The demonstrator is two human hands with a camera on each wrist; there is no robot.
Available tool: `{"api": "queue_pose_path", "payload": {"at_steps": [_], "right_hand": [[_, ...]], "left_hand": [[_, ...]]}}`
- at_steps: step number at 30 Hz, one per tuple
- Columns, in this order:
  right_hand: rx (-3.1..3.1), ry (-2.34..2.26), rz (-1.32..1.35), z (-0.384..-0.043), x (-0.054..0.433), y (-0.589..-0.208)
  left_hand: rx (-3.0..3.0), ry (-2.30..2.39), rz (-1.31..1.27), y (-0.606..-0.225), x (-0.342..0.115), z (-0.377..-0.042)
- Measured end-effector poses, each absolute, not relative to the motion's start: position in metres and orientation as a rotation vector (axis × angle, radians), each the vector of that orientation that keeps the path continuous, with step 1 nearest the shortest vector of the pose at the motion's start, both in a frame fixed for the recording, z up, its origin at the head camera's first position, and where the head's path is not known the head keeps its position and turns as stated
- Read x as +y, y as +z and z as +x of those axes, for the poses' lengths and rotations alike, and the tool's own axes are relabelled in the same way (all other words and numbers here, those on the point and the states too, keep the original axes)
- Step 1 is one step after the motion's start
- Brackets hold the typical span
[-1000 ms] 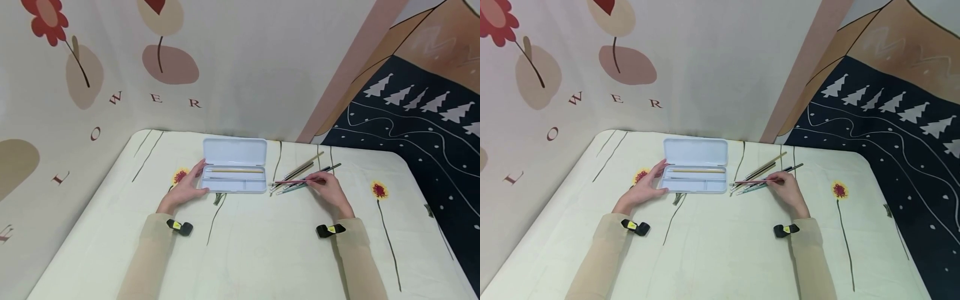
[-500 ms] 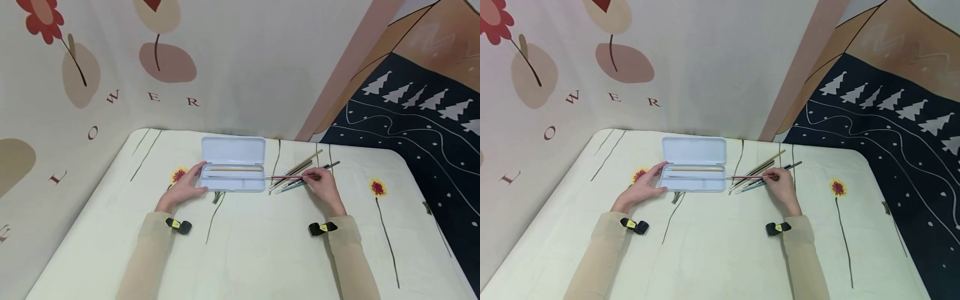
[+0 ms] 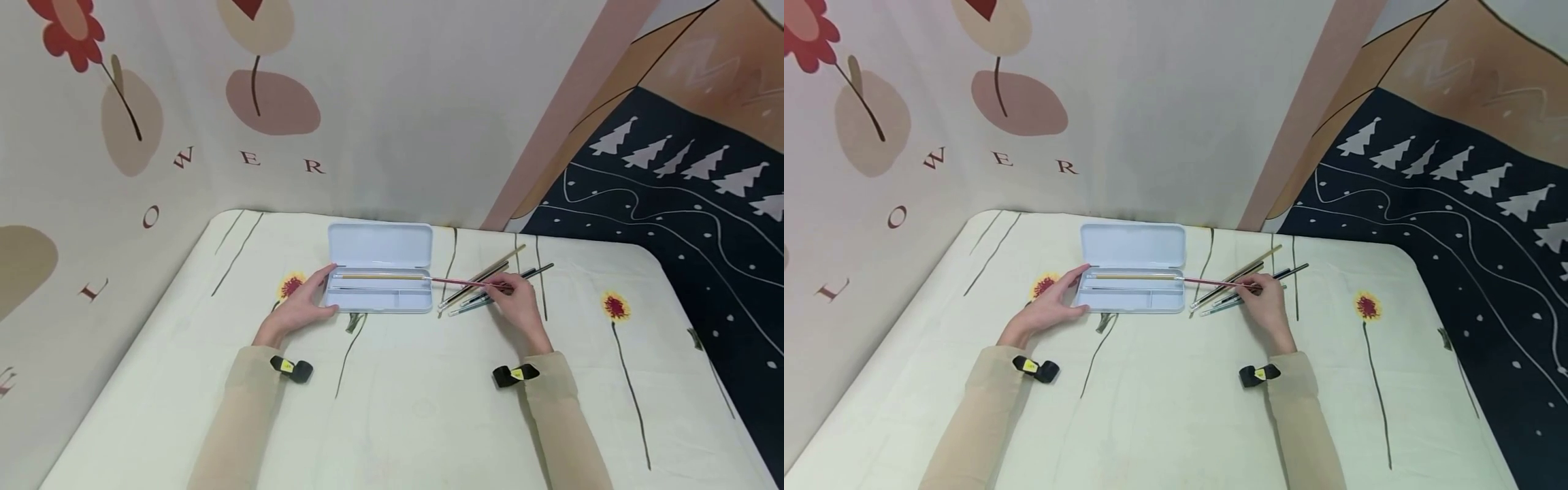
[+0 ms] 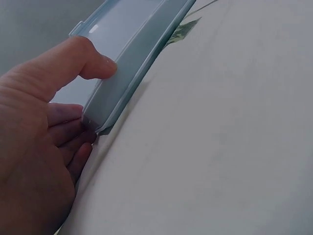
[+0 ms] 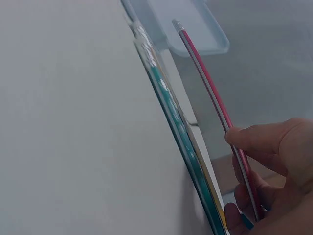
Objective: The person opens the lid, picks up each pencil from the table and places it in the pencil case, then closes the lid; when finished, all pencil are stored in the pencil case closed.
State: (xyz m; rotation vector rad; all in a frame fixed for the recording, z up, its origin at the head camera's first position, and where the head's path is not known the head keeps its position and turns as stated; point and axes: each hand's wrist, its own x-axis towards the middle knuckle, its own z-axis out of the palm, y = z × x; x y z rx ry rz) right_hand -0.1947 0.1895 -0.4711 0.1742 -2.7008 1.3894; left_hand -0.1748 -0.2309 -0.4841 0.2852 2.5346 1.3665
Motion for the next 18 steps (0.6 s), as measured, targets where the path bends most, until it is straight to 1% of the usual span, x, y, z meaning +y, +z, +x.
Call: {"api": "queue_pose_path", "payload": {"at_steps": [8,18], "right_hand": [[-2.633,1.431,0.293,-0.196,0.156,-0.476],[-2.628,1.41,0.357,-0.198,0.116,-0.474]], "left_hand": [[2.52,1.376,0.279,-0.485,-0.231,-0.175],[2.519,1.383,0.286,-0.483,-0.231,-0.175]]}}
